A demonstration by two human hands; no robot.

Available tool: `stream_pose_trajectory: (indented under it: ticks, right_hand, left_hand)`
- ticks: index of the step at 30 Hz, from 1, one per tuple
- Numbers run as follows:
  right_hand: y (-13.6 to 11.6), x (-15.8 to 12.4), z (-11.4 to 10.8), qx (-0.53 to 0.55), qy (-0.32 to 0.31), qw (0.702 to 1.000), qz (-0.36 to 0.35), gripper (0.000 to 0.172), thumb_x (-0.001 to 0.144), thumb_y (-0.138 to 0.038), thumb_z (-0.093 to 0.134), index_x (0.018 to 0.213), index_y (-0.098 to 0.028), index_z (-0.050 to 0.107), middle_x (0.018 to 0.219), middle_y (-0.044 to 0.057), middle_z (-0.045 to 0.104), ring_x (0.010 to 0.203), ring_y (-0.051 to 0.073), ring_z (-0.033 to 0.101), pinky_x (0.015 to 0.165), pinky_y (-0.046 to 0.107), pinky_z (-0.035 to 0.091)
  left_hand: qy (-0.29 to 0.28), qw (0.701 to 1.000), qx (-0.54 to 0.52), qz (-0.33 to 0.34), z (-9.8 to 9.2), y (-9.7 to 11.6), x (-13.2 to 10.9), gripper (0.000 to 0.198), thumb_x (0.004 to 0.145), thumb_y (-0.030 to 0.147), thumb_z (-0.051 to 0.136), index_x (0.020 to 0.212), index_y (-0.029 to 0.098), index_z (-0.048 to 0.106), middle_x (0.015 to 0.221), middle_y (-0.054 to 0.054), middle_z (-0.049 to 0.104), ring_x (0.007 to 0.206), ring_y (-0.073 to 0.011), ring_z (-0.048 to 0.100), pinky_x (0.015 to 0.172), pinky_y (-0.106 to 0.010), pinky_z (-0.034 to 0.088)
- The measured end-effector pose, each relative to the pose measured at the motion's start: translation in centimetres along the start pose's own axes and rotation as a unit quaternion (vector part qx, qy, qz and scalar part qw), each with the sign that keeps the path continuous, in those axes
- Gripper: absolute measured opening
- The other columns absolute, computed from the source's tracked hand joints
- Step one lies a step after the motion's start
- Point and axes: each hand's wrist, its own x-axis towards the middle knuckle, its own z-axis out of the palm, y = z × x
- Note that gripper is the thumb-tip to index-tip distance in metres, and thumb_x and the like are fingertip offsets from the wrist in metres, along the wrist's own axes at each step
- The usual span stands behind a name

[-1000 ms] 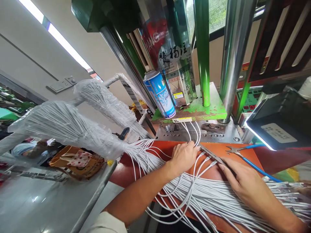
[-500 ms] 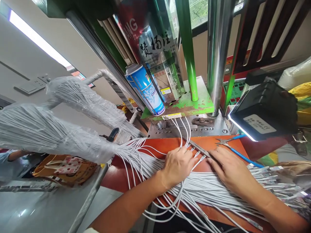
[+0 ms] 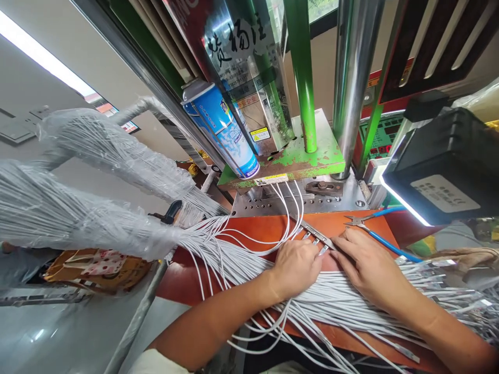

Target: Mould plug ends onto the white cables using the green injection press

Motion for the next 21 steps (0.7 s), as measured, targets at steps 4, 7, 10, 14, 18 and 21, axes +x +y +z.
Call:
stream_pose_trajectory:
  ticks: [4,7,10,14,18,21]
  right_hand:
    - [-0.1,0.1,-0.1,0.007,0.007,1.000,0.000,0.028,0.106,-0.035,0.042,0.095,-0.020,0.062,0.089,0.008,0.056,0.087,0.023,0.052,0.078,0.039,0.041]
    - [-0.2,0.1,-0.2,0.011,0.013,1.000,0.016,0.028,0.106,-0.038,0.044,0.100,-0.019,0.064,0.090,0.008,0.058,0.088,0.023,0.054,0.080,0.039,0.043]
    - [-0.2,0.1,-0.1,0.017,0.012,0.999,0.034,0.029,0.106,-0.041,0.046,0.107,-0.021,0.066,0.093,0.007,0.060,0.091,0.023,0.057,0.084,0.039,0.044]
    - [0.1,0.0,0.0,0.018,0.003,0.999,0.036,0.029,0.106,-0.042,0.045,0.107,-0.022,0.066,0.096,0.007,0.063,0.094,0.024,0.059,0.087,0.040,0.045]
    - [0.5,0.0,-0.1,0.021,0.014,0.999,0.032,0.027,0.105,-0.043,0.047,0.111,-0.024,0.066,0.098,0.006,0.065,0.094,0.023,0.061,0.087,0.039,0.047]
    - [0.7,-0.1,-0.2,0.040,0.012,0.999,0.018,0.025,0.104,-0.043,0.049,0.112,-0.026,0.066,0.102,0.006,0.067,0.097,0.023,0.063,0.088,0.038,0.048]
  left_hand:
    - [0.010,1.000,-0.019,0.004,-0.3,0.3,0.0,0.028,0.099,0.033,0.055,0.081,0.019,0.070,0.078,-0.006,0.069,0.071,-0.0194,0.062,0.064,-0.032,0.042]
    - [0.025,0.994,-0.107,-0.014,-1.5,-1.3,0.1,0.031,0.097,0.043,0.062,0.077,0.019,0.068,0.070,-0.002,0.064,0.065,-0.0151,0.057,0.063,-0.028,0.039]
    - [0.133,0.952,-0.255,-0.100,-2.8,-4.5,1.0,0.030,0.095,0.044,0.064,0.081,0.018,0.067,0.068,0.001,0.061,0.062,-0.0114,0.054,0.063,-0.025,0.040]
    - [0.244,0.799,-0.516,-0.189,-3.8,-7.9,4.4,0.023,0.088,0.033,0.072,0.102,0.017,0.063,0.097,-0.004,0.068,0.086,-0.0137,0.067,0.082,-0.027,0.050]
    - [0.069,0.643,-0.749,-0.140,-4.0,-8.2,8.7,0.022,0.092,0.033,0.068,0.101,0.015,0.061,0.101,-0.010,0.071,0.091,-0.0211,0.073,0.092,-0.040,0.054]
    - [0.036,0.590,-0.800,-0.108,-3.5,-8.2,10.5,0.018,0.098,0.030,0.060,0.104,0.014,0.064,0.082,-0.004,0.065,0.067,-0.0118,0.064,0.072,-0.029,0.054]
